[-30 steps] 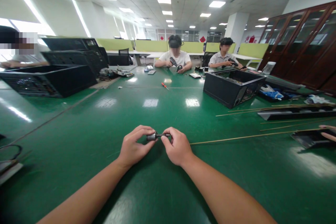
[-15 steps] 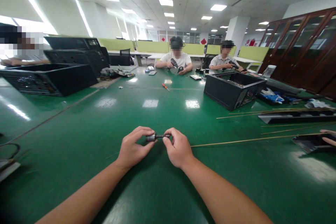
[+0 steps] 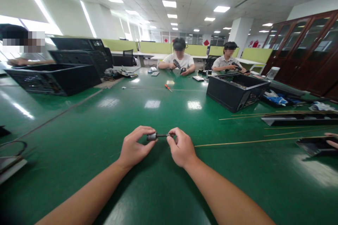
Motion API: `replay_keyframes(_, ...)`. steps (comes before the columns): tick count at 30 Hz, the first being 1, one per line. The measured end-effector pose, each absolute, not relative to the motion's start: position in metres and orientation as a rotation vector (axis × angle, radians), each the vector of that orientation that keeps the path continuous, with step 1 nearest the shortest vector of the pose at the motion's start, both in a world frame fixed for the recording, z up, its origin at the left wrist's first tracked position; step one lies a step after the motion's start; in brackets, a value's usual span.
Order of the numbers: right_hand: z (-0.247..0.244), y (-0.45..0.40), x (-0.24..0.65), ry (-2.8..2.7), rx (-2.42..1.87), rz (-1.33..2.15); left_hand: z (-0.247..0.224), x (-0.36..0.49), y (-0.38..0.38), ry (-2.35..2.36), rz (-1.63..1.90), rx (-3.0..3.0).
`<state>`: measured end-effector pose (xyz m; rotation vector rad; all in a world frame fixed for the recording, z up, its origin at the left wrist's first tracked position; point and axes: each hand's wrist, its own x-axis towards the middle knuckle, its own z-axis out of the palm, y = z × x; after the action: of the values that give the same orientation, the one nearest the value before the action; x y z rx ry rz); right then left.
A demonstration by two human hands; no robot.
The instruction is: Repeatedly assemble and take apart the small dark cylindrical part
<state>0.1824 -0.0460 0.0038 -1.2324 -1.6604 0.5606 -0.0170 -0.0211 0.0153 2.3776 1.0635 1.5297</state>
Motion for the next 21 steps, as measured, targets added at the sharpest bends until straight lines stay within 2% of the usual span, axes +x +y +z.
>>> replay_keyframes(12,0.000,-0.039,0.191,-1.596,-1.262,0.505,0.024,-0.022,-0.021,1.293,1.545,2.342)
replay_keyframes(15,-0.001,-0.037,0.192,-1.554,-1.255,0.491,0.029,-0.024,-0.017,1.480,1.511,2.055)
replay_keyframes(18,0.000,-0.036,0.191,-1.571,-1.226,0.479,0.038,-0.031,-0.014,1.431,1.467,1.654)
replay_keyframes(21,0.000,-0.034,0.191,-1.606,-1.199,0.520,0.052,-0.061,-0.026,1.439,1.415,1.491)
